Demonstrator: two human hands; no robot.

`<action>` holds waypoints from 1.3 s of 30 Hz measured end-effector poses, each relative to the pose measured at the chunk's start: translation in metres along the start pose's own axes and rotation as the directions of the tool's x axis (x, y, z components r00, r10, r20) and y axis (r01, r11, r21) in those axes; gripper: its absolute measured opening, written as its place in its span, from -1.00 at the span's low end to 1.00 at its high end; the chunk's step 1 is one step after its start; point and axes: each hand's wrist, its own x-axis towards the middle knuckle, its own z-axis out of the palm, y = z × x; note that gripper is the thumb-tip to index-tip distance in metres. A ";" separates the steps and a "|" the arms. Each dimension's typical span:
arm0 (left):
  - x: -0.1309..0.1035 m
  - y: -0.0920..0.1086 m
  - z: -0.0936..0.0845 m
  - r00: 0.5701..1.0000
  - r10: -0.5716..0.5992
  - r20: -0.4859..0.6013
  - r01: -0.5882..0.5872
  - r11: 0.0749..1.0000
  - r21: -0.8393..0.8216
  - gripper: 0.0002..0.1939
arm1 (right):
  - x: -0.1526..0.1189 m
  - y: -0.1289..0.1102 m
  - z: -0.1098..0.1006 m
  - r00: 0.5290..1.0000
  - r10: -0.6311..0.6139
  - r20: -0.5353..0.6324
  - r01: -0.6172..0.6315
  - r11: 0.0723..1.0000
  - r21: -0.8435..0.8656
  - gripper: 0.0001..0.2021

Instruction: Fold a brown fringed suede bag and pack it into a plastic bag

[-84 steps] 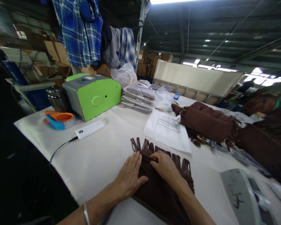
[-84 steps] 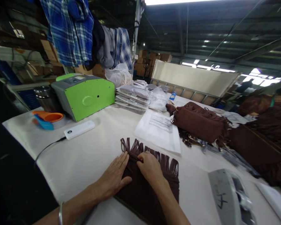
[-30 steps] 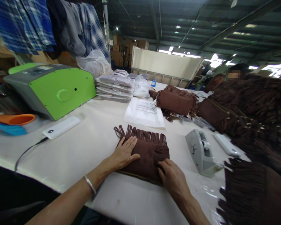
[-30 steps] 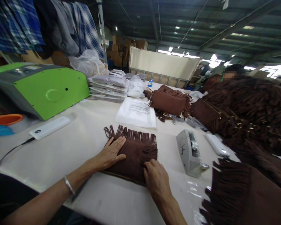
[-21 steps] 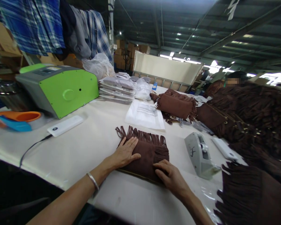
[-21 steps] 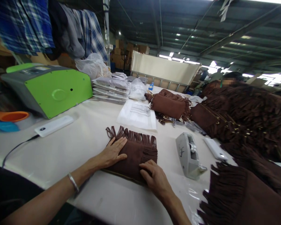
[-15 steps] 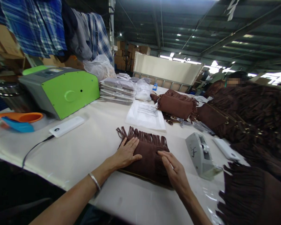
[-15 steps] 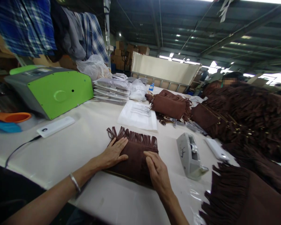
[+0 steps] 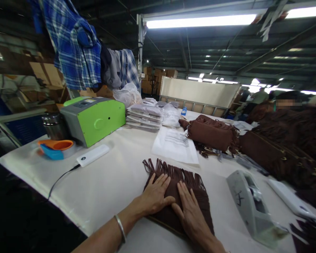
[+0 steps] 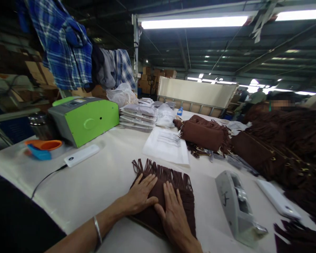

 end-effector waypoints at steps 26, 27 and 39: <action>0.075 -0.103 -0.049 0.834 -0.322 0.448 0.426 -0.139 -0.894 -0.48 | 0.109 0.137 -0.075 0.745 0.537 0.395 -0.631 0.375 0.679 -0.50; 0.083 -0.102 -0.048 0.853 -0.285 0.436 0.430 -0.090 -0.899 -0.48 | 0.112 0.133 -0.072 0.778 0.532 0.334 -0.616 0.543 0.571 -0.53; 0.149 -0.055 -0.029 0.986 -0.084 0.144 0.100 0.989 -0.110 -0.63 | 0.137 0.078 -0.039 0.983 0.071 0.169 -0.019 0.957 -0.290 -0.70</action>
